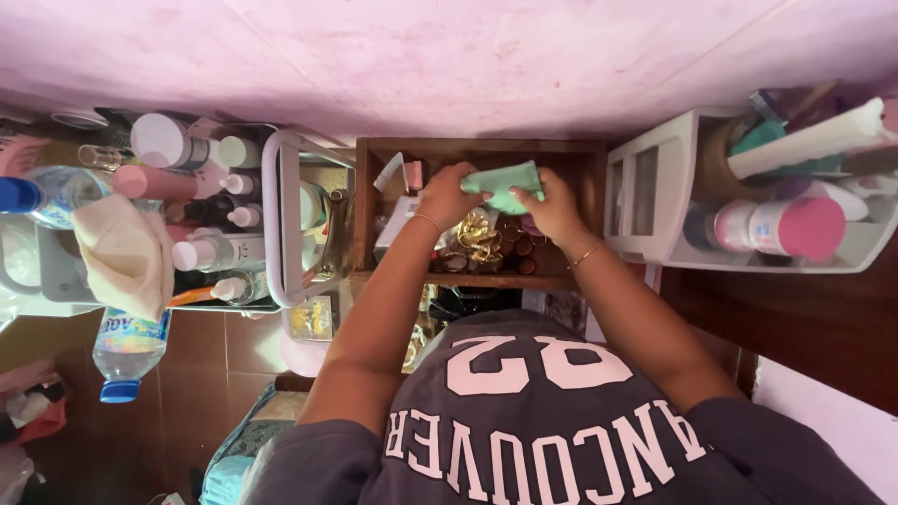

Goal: Organizing various items like face masks, sunglasses, and eyelash strips inside a desk drawer.

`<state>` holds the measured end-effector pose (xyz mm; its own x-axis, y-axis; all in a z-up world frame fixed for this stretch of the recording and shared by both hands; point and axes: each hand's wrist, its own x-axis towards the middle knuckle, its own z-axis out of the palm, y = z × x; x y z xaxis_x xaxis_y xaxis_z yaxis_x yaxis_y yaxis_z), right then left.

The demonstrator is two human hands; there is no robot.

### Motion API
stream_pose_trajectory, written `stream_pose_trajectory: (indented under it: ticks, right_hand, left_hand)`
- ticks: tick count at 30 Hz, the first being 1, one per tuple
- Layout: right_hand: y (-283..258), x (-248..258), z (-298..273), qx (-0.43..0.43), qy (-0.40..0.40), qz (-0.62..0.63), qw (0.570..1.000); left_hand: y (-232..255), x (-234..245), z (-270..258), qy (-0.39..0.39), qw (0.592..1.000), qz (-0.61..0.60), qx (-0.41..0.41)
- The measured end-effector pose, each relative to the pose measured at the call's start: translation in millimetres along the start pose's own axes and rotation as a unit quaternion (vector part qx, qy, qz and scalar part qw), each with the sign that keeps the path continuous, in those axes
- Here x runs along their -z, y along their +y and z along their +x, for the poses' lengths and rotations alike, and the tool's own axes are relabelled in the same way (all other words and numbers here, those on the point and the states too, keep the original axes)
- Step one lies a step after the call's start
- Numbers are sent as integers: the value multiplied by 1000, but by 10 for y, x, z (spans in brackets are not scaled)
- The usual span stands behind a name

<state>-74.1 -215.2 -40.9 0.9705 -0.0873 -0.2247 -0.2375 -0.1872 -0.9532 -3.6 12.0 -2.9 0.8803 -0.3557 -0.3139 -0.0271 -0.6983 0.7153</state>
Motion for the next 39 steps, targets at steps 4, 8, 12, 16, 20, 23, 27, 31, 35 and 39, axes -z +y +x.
stream_pose_trajectory:
  ticks: [4,8,12,16,20,23,27,31,35,39]
  right_hand:
    - [-890,183,-239,46,22,-68,996]
    - [-1042,273,-387,82,21,-36,996]
    - [-944,287,-589,61,2,28,998]
    - [-1189,232,-1031,71,-28,22,997]
    - [-1390,79,-1470,183,-2,-65,981]
    - [-1408,-48,-1711,331,58,-141,931]
    - [-1496,-228,-1985,454,113,-220,856]
    - [-1457,-398,-2207,472,127,-259,833]
    - [-1363,-533,-2413,463,164,-283,824]
    - [-1266,-649,-2649,422,189,-273,844]
  left_hand:
    - [547,332,-289,17,999,24,-23]
    - [658,358,-436,29,989,-87,-119]
    - [704,359,-683,-20,972,-211,-103]
    - [585,307,-1025,-27,961,-251,-113]
    - [542,363,-1422,-16,940,-268,-208]
    - [671,519,-1748,34,944,-135,-299]
    - [825,687,-2114,86,925,13,-370]
    - [632,586,-2349,67,929,66,-359]
    - [436,522,-2534,83,907,99,-400]
    - [401,577,-2694,77,894,0,-442]
